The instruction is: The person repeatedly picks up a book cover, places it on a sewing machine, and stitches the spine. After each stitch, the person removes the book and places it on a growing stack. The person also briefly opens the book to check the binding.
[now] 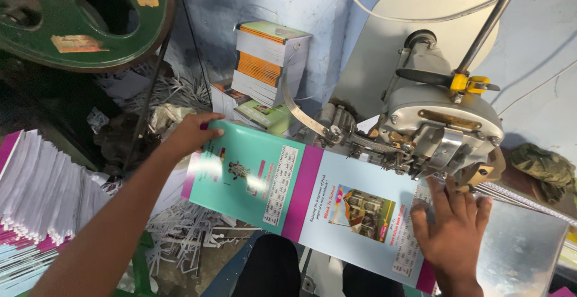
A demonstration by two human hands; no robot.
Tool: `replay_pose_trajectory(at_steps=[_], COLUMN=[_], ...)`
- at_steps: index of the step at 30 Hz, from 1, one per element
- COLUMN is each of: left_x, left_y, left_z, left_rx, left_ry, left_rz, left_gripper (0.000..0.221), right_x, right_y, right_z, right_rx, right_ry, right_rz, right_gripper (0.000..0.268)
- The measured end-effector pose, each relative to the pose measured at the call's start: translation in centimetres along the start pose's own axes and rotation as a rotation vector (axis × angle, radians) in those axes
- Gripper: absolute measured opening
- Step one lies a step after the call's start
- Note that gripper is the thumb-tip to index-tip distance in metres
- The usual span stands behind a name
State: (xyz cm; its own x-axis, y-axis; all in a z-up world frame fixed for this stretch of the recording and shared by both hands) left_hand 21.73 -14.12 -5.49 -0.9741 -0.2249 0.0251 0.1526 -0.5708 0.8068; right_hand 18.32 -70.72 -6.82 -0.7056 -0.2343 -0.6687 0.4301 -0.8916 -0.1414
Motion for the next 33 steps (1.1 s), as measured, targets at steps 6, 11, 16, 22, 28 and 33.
replay_pose_trajectory(at_steps=[6,11,16,22,28,33], left_x=[1.9,4.5,6.0,6.1,6.0,6.1], left_y=[0.6,2.5,4.9,6.1,6.1,6.2], left_z=[-1.9,-3.1,-4.4,-5.4,-5.7,-5.7], left_rx=[-0.206,-0.257,-0.317,-0.315,-0.344,-0.321], left_ry=[0.367,0.459,0.482,0.454,0.459,0.45], left_rz=[-0.335,-0.282,-0.296,-0.287,-0.283,-0.288], left_gripper=[0.055,0.044,0.04,0.042,0.041,0.041], right_x=[0.1,0.4,1.1,1.7,1.7,1.7], right_y=[0.6,1.2,2.9,5.1,5.6,5.4], right_z=[0.6,0.9,1.1,1.4,1.5,1.6], right_rx=[-0.011,-0.034,-0.038,-0.04,-0.021,-0.029], right_ry=[-0.018,-0.003,0.025,0.031,0.031,0.032], right_rz=[-0.029,-0.022,-0.022,-0.021,-0.037,-0.042], right_gripper=[0.061,0.061,0.062,0.059,0.057,0.057])
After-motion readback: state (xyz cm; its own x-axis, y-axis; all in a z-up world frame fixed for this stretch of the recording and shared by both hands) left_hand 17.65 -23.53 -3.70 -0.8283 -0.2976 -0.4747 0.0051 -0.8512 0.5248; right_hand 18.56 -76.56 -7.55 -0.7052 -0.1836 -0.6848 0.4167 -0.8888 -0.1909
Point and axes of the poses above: each hand's wrist, its own x-axis away from the middle knuckle, its own z-axis out of the back of the hand, y = z × x, the point moved 2 cm from there along -x, towards the middle knuckle, and after that the axes turned 5 degrees about -y, right-handed, at the moved point
